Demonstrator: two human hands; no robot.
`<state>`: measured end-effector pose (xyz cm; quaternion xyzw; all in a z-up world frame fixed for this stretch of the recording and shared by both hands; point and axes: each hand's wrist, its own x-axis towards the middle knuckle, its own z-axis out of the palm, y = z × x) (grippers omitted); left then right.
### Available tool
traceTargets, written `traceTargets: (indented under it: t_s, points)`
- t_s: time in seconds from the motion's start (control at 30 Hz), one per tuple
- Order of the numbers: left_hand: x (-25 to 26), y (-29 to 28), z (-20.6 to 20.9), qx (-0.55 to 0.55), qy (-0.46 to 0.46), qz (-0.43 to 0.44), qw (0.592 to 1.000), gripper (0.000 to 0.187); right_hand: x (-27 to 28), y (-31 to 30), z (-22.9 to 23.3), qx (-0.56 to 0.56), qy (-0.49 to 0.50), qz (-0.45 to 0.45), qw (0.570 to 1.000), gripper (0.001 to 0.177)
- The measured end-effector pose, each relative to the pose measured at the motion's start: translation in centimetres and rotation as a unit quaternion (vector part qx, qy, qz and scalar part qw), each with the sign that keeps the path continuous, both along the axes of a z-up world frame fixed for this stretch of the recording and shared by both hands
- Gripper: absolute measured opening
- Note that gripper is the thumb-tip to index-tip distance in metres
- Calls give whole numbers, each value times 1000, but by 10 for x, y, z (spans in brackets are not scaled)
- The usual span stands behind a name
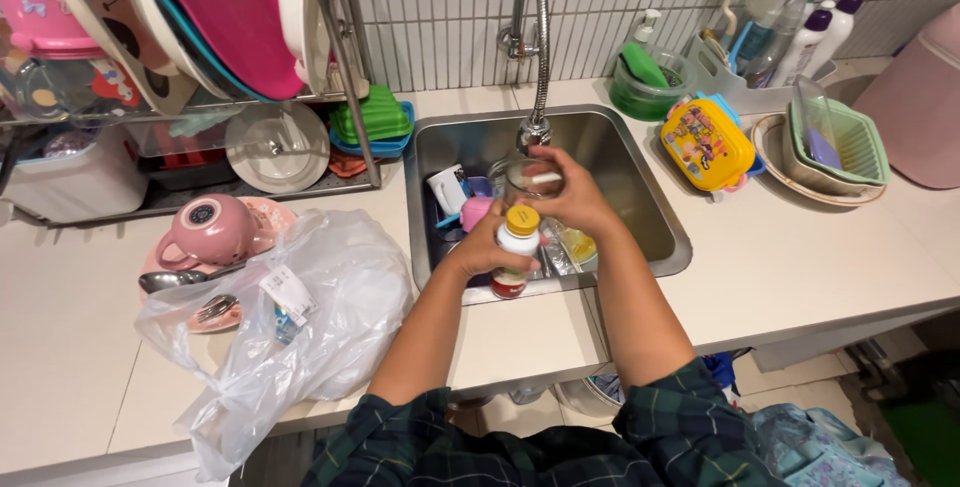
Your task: Clearing items from a table, washing them, and wiping the table surface.
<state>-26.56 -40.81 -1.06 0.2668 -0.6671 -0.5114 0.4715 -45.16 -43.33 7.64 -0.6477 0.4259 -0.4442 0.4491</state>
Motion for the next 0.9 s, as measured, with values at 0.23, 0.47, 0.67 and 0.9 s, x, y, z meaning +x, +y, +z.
traceTargets:
  t_s: [0.23, 0.47, 0.67, 0.9]
  points:
    - [-33, 5, 27, 32, -43, 82, 995, 79, -51, 4, -7, -1, 144, -191, 971, 91]
    - [-64, -16, -1, 121, -54, 210, 969, 69, -79, -46, -84, 67, 345, -247, 903, 97]
    - [-59, -9, 7, 168, -56, 243, 954, 79, -79, -65, -117, 150, 382, -184, 893, 105]
    - [-55, -5, 4, 203, -76, 266, 939, 84, -86, -94, -141, 185, 439, -104, 873, 113]
